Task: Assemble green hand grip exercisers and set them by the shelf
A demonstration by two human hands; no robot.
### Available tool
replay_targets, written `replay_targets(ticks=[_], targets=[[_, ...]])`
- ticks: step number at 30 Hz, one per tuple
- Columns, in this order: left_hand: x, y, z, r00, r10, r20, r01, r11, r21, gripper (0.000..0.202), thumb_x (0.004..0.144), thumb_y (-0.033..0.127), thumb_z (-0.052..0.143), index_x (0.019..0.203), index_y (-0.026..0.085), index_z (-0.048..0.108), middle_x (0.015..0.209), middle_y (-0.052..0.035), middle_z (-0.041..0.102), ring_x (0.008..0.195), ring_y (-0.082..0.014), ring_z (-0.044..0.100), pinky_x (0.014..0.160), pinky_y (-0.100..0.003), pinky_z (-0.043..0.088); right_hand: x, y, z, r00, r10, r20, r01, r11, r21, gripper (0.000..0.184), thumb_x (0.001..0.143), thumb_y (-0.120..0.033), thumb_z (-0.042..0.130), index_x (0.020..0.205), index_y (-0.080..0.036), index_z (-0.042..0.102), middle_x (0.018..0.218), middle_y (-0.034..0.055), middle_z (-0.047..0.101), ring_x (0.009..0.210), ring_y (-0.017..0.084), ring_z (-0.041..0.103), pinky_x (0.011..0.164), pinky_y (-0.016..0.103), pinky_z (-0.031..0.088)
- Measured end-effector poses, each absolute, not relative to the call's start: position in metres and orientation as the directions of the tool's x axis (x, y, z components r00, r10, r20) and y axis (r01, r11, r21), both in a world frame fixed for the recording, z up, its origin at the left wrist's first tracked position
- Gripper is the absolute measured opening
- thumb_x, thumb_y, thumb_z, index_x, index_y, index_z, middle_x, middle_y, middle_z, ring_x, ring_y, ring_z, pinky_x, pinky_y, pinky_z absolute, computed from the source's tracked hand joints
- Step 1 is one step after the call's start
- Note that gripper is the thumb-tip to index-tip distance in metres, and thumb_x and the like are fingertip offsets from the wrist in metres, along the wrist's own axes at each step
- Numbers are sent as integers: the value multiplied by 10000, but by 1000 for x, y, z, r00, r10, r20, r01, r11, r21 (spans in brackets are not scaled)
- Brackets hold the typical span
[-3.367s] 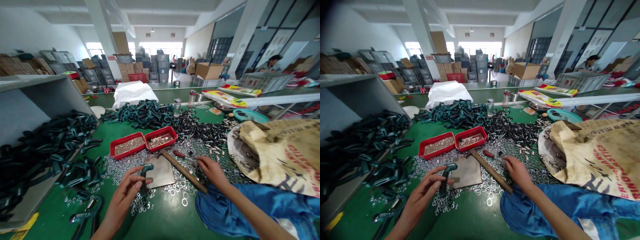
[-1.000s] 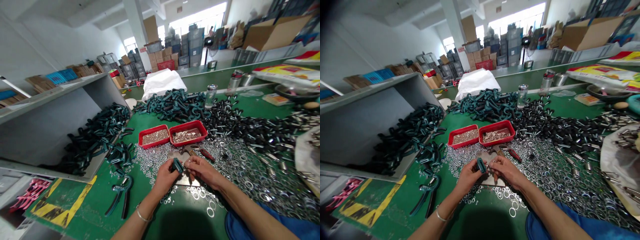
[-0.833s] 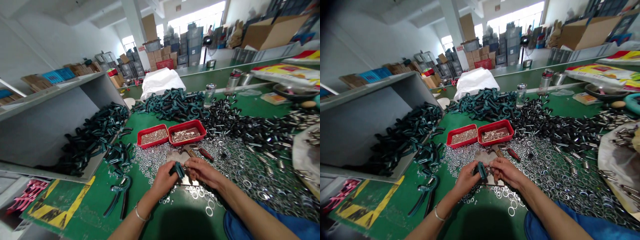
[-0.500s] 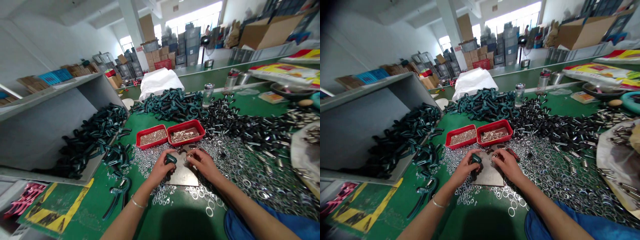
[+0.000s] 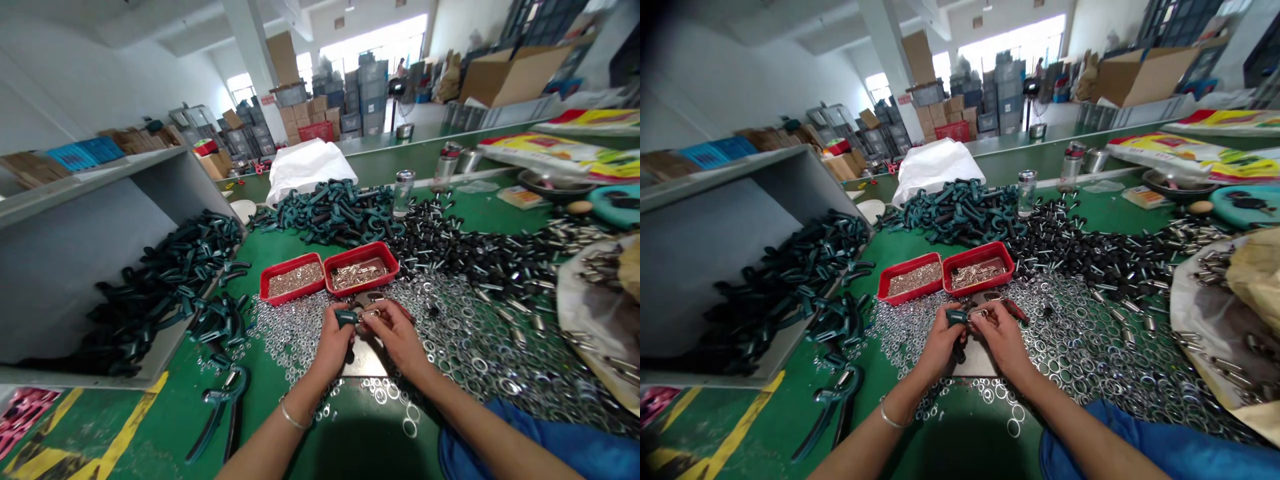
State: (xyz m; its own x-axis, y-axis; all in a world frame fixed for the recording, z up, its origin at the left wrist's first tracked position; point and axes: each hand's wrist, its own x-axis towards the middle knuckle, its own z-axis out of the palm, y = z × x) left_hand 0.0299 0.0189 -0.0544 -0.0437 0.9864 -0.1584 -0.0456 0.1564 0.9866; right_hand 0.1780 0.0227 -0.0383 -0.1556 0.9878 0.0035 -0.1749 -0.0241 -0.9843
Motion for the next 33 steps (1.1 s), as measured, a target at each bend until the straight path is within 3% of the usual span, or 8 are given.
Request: replay_targets(ticks=[5, 10, 13, 16, 19, 23, 30, 33], targets=[[25, 3, -35, 317, 909, -272, -18, 292, 956, 394, 727, 185, 593, 1108, 216, 496, 713, 31, 580, 474, -93, 461, 461, -210, 347, 188, 29, -41, -227, 973, 48, -66, 34, -997, 179, 880, -403, 636, 927, -232, 612, 863, -11, 621, 793, 167, 589, 757, 294, 468], [13, -11, -10, 553, 766, -328, -105, 454, 885, 365, 810, 313, 675, 1129, 203, 534, 863, -49, 655, 569, -104, 539, 556, -236, 428, 187, 31, -41, -381, 924, -27, -159, -94, -983, 225, 883, -424, 630, 912, -205, 592, 783, -33, 578, 705, 135, 549, 686, 268, 445], [19, -10, -19, 402, 841, -362, -231, 475, 849, 286, 855, 428, 633, 957, 178, 535, 787, -44, 646, 473, -65, 463, 448, -189, 324, 193, 37, -39, -463, 885, -36, -51, -68, -996, 240, 905, -433, 586, 955, -198, 598, 786, -17, 595, 664, 139, 548, 642, 275, 444], [24, -3, -26, 106, 959, -262, -366, 283, 887, 244, 863, 391, 628, 883, 190, 492, 814, -20, 653, 493, -58, 477, 458, -175, 338, 224, 50, -38, -309, 951, 33, 357, 148, -922, 204, 924, -375, 548, 983, -194, 619, 899, 40, 647, 773, 184, 585, 719, 321, 458], [16, 10, -17, -27, 992, -124, -477, 96, 874, 208, 892, 377, 596, 935, 192, 509, 927, -32, 667, 603, -83, 551, 575, -217, 444, 269, 60, -40, -93, 981, 169, 846, 167, -507, 147, 920, -300, 554, 895, -176, 629, 908, 98, 644, 903, 254, 569, 818, 381, 435], [9, 26, -2, -6, 998, -65, -591, 49, 805, 228, 898, 391, 587, 947, 174, 536, 939, -62, 671, 620, -101, 555, 591, -247, 454, 299, 59, -51, -56, 984, 170, 994, 71, -82, 142, 907, -284, 581, 834, -174, 634, 912, 136, 633, 944, 297, 539, 786, 379, 438], [27, 35, -27, -65, 991, -120, -566, 62, 822, 270, 855, 395, 663, 927, 175, 523, 798, -3, 645, 525, -56, 448, 518, -189, 351, 295, 61, -57, -105, 979, 176, 993, 112, -35, 155, 910, -227, 547, 806, -206, 660, 881, 106, 618, 907, 267, 544, 755, 348, 451], [25, 34, -41, -130, 982, -140, -496, 58, 866, 293, 884, 463, 602, 927, 179, 543, 808, -3, 657, 529, -65, 459, 540, -200, 375, 295, 61, -47, -114, 951, 289, 972, 167, -166, 187, 918, -246, 503, 795, -195, 635, 885, 121, 614, 895, 280, 543, 812, 413, 452]])
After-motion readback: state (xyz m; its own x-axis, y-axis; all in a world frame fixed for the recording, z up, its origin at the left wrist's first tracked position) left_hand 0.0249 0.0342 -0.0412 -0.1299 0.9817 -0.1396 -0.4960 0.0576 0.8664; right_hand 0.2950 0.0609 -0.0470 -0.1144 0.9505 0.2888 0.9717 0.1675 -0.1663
